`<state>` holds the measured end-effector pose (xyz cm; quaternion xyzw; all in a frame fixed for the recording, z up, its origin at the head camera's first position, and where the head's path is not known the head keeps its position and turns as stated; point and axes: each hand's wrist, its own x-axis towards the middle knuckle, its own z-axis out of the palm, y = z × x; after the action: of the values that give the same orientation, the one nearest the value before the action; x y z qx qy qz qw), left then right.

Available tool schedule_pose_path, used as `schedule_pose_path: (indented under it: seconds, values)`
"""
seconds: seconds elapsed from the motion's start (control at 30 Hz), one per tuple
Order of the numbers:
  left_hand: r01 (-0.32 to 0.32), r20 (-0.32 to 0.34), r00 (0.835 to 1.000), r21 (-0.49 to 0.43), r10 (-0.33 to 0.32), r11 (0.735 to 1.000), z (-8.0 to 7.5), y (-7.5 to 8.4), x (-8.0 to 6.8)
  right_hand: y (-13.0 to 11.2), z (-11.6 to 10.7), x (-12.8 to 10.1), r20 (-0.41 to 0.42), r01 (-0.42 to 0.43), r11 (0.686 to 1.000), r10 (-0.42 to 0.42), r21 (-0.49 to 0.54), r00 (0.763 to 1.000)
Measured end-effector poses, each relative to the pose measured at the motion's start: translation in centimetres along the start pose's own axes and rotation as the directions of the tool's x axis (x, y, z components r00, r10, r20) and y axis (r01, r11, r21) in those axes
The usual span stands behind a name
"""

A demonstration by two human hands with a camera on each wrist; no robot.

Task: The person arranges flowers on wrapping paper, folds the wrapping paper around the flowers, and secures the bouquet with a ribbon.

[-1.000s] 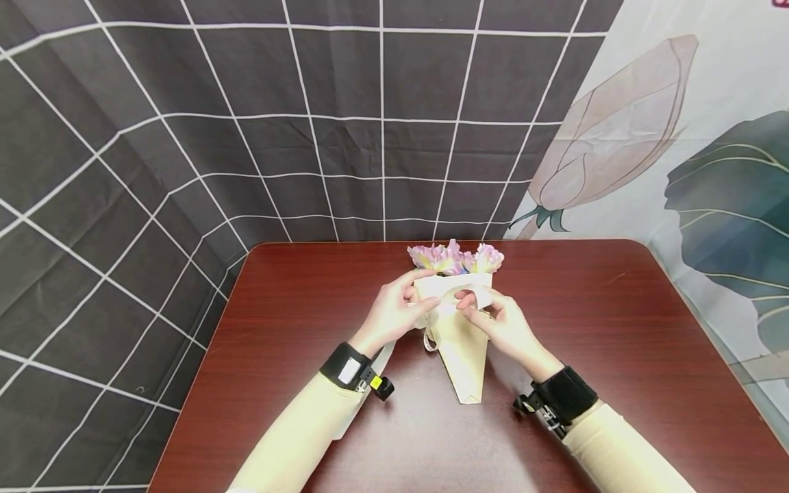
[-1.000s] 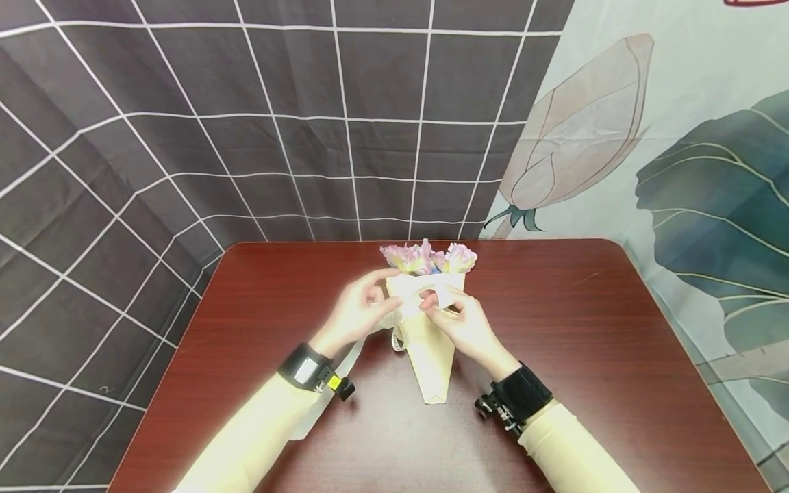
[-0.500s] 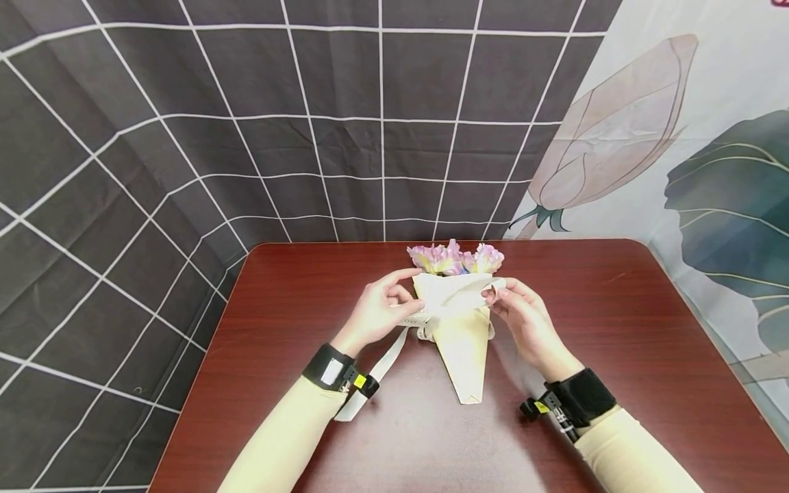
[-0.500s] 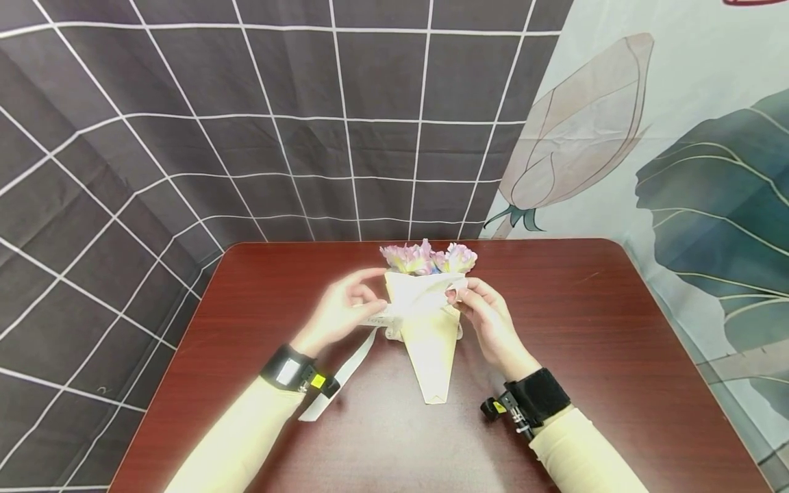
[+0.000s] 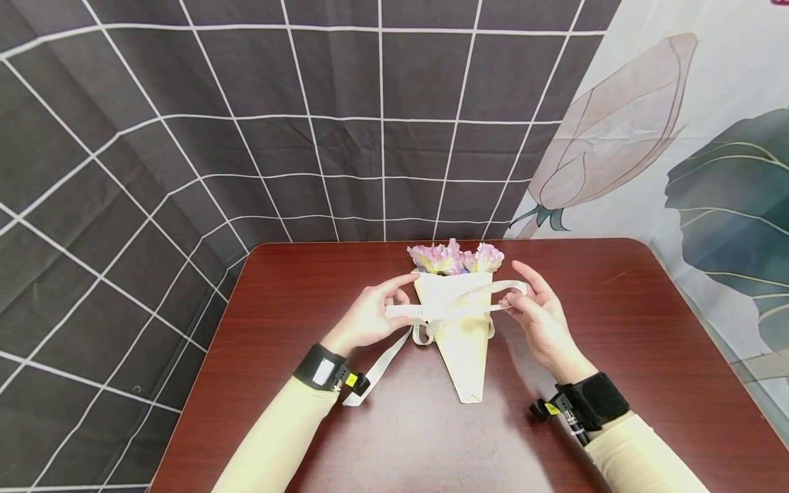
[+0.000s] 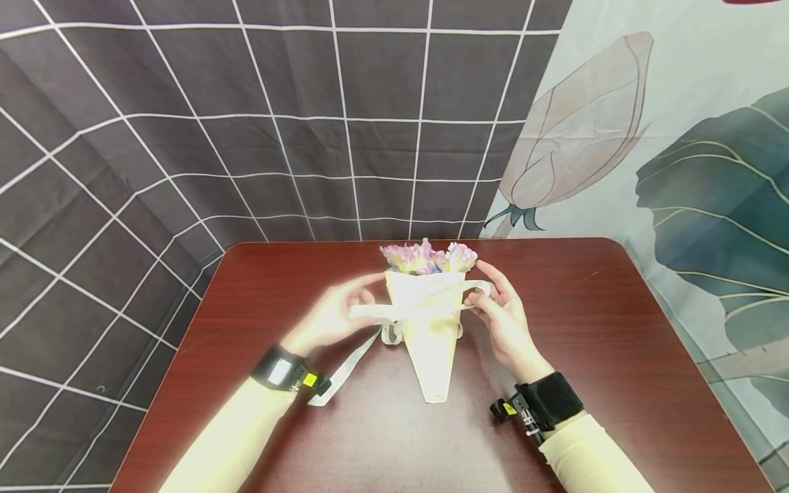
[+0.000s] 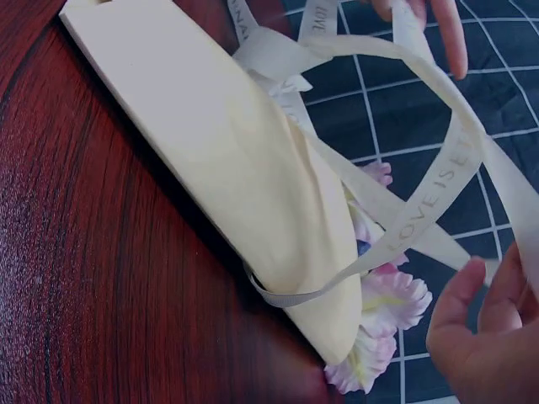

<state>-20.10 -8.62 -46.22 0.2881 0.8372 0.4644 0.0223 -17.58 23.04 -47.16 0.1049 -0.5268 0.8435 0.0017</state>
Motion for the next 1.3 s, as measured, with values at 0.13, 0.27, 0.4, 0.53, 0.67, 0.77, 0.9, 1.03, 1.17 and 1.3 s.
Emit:
schedule_pose_path:
  seconds: [0.13, 0.27, 0.4, 0.53, 0.67, 0.77, 0.9, 1.03, 1.17, 1.3]
  values:
    - [0.001, 0.006, 1.000, 0.078, -0.001, 0.997, -0.3, -0.5, -0.2, -0.4, -0.1, 0.0, -0.044, 0.044, 0.999, -0.044, 0.014, 0.998]
    - [0.049, -0.010, 0.999, 0.101, -0.048, 0.994, -0.8, -0.8, -0.5, -0.6, -0.3, 0.0, -0.072, 0.098, 0.993, -0.093, 0.067, 0.993]
    - [0.089, -0.023, 0.996, 0.091, -0.087, 0.992, -1.4, -1.1, -0.9, -0.6, -0.9, -0.2, -0.086, 0.168, 0.973, -0.156, 0.155, 0.984]
    - [0.113, -0.011, 0.994, 0.076, -0.112, 0.991, -1.8, -1.4, -1.4, -0.6, -1.8, -0.5, -0.105, 0.202, 0.942, -0.179, 0.268, 0.978]
    - [0.134, 0.002, 0.991, 0.070, -0.134, 0.988, -2.2, -1.7, -1.9, -1.0, -2.9, -1.1, -0.130, 0.189, 0.917, -0.152, 0.351, 0.980]
    - [0.142, 0.006, 0.990, 0.062, -0.143, 0.988, -2.6, -2.0, -2.2, -1.4, -3.6, -1.4, -0.162, 0.191, 0.915, -0.141, 0.356, 0.977]
    - [0.156, 0.000, 0.988, 0.071, -0.156, 0.985, -3.1, -2.3, -2.7, -1.9, -4.5, -1.6, -0.190, 0.205, 0.910, -0.144, 0.360, 0.971]
    - [0.166, -0.004, 0.986, 0.090, -0.167, 0.982, -3.5, -2.6, -3.0, -2.2, -5.4, -1.9, -0.211, 0.219, 0.900, -0.147, 0.378, 0.966]
    - [0.170, 0.001, 0.985, 0.104, -0.171, 0.980, -3.8, -3.1, -3.4, -2.7, -6.7, -2.7, -0.288, 0.218, 0.922, -0.125, 0.320, 0.949]
    - [0.184, 0.005, 0.983, 0.107, -0.185, 0.977, -4.1, -3.7, -3.7, -3.4, -8.3, -3.5, -0.367, 0.217, 0.918, -0.086, 0.333, 0.926]
